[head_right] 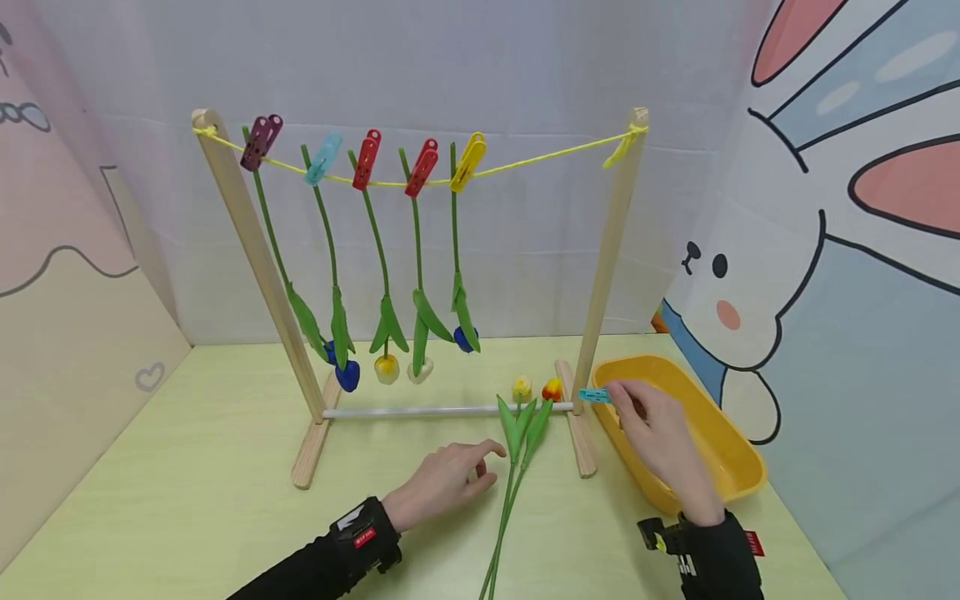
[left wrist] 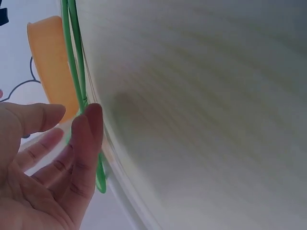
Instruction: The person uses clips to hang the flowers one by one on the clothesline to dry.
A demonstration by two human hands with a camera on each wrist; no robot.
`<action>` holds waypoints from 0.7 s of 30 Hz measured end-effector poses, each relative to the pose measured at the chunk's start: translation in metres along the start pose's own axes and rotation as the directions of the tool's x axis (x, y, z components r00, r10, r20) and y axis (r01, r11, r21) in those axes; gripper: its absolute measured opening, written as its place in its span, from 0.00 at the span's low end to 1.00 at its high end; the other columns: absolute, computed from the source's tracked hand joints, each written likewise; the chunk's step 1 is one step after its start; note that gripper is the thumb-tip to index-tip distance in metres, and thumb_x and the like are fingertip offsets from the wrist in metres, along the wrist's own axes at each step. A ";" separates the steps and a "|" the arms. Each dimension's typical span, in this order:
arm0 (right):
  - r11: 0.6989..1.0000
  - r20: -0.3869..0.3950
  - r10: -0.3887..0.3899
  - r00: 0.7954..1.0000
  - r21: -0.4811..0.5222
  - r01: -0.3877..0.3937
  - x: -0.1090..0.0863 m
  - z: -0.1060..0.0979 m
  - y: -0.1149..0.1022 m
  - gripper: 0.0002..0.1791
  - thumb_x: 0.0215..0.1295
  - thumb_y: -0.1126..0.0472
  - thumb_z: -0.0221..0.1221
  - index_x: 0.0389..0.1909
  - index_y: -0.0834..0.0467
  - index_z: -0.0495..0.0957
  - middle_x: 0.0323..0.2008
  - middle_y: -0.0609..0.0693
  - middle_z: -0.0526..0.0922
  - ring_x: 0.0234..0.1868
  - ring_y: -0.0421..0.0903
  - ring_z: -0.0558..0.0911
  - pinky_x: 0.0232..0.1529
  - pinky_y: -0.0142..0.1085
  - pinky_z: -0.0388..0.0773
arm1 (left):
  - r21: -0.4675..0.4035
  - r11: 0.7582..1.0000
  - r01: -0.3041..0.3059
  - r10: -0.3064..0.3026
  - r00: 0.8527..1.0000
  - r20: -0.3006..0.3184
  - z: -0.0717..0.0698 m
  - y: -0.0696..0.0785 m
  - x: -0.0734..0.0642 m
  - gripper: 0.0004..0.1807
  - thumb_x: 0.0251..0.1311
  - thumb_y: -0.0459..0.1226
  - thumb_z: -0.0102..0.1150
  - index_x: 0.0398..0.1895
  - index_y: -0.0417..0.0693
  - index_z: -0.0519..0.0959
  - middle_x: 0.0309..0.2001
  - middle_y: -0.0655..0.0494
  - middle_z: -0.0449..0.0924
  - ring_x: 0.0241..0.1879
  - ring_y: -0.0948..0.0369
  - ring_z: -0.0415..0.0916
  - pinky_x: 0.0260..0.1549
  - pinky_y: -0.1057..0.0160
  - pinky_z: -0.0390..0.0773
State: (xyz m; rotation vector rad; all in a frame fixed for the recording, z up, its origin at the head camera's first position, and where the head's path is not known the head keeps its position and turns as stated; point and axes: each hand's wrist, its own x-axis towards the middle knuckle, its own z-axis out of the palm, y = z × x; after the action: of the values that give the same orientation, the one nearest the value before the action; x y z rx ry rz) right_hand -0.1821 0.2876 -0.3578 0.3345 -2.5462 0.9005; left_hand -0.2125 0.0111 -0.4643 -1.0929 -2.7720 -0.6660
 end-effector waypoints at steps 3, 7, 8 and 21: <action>0.996 -0.005 0.034 0.999 0.086 -0.033 0.006 0.005 0.000 0.17 0.76 0.58 0.45 0.40 0.65 0.78 0.20 0.56 0.74 0.20 0.43 0.70 0.20 0.32 0.66 | 0.062 0.997 -0.052 0.052 0.999 0.005 0.001 0.000 0.001 0.17 0.61 0.39 0.61 0.54 0.56 0.76 0.28 0.65 0.79 0.24 0.69 0.73 0.15 0.71 0.72; 0.966 -0.041 0.091 0.995 0.247 -0.078 0.015 0.012 0.003 0.21 0.78 0.56 0.42 0.39 0.68 0.77 0.21 0.60 0.72 0.22 0.47 0.75 0.24 0.27 0.73 | 0.146 0.979 -0.145 0.140 0.989 0.045 0.004 -0.001 0.001 0.21 0.60 0.38 0.61 0.57 0.62 0.76 0.36 0.63 0.79 0.27 0.68 0.75 0.15 0.71 0.72; 0.953 -0.051 0.103 0.993 0.290 -0.084 0.016 0.014 0.003 0.21 0.78 0.56 0.42 0.39 0.69 0.77 0.20 0.61 0.71 0.23 0.47 0.76 0.26 0.26 0.75 | 0.158 0.974 -0.164 0.157 0.986 0.061 0.005 -0.002 0.002 0.22 0.60 0.38 0.62 0.58 0.63 0.75 0.37 0.63 0.78 0.28 0.68 0.75 0.15 0.71 0.72; 0.802 -0.064 0.205 0.977 0.583 -0.130 0.022 0.025 0.014 0.24 0.75 0.54 0.46 0.39 0.75 0.74 0.20 0.52 0.71 0.21 0.43 0.74 0.27 0.21 0.77 | 0.226 0.949 -0.222 0.184 0.967 0.178 0.010 -0.001 0.007 0.23 0.57 0.37 0.64 0.56 0.66 0.77 0.42 0.61 0.77 0.36 0.64 0.74 0.21 0.70 0.73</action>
State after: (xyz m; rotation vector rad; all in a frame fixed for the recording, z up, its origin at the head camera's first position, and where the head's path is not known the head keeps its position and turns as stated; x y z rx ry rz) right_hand -0.2143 0.2799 -0.3730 0.2135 -2.1553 1.7113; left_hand -0.2180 0.0190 -0.4718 -1.3997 -2.7152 -0.2174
